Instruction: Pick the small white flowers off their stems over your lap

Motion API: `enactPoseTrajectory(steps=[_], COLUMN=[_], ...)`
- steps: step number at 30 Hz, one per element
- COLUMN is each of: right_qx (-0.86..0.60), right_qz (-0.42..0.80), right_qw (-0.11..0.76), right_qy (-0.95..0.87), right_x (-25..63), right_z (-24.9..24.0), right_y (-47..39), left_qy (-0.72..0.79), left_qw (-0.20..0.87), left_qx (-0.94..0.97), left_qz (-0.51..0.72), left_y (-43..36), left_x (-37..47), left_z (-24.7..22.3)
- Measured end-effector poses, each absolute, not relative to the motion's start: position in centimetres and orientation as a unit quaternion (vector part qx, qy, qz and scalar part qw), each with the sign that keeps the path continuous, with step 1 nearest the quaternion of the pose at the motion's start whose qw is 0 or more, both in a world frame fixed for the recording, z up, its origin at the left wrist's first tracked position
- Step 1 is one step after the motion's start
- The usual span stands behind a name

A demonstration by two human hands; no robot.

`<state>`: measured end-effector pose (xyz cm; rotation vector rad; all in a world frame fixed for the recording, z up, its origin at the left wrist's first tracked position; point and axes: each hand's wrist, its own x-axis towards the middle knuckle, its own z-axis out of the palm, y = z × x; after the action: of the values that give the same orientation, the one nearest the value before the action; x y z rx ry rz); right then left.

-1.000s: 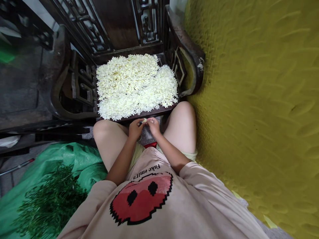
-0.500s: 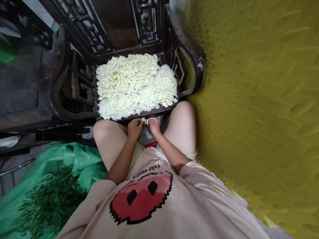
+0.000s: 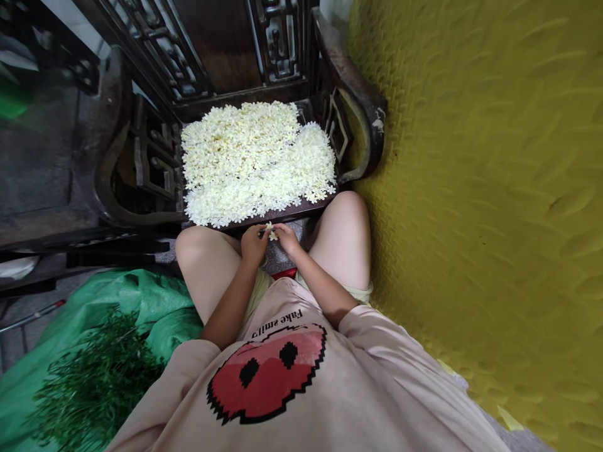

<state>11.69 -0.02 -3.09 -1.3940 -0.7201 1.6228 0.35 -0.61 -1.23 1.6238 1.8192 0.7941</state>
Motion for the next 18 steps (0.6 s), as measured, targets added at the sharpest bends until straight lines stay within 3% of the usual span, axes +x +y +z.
enactPoseTrajectory(steps=[11, 18], right_qx=[-0.577, -0.626], right_qz=[0.654, 0.630], right_qw=[0.424, 0.409], right_qy=[-0.246, -0.210], right_x=[11.7, 12.0], right_z=[-2.4, -2.7], right_y=[0.0, 0.1], left_qy=[0.686, 0.718], left_qw=[0.297, 0.396], left_qx=[0.598, 0.419], left_qz=[0.289, 0.391], left_y=[-0.6, 0.6], left_x=[0.5, -0.2], left_z=[-0.8, -1.4])
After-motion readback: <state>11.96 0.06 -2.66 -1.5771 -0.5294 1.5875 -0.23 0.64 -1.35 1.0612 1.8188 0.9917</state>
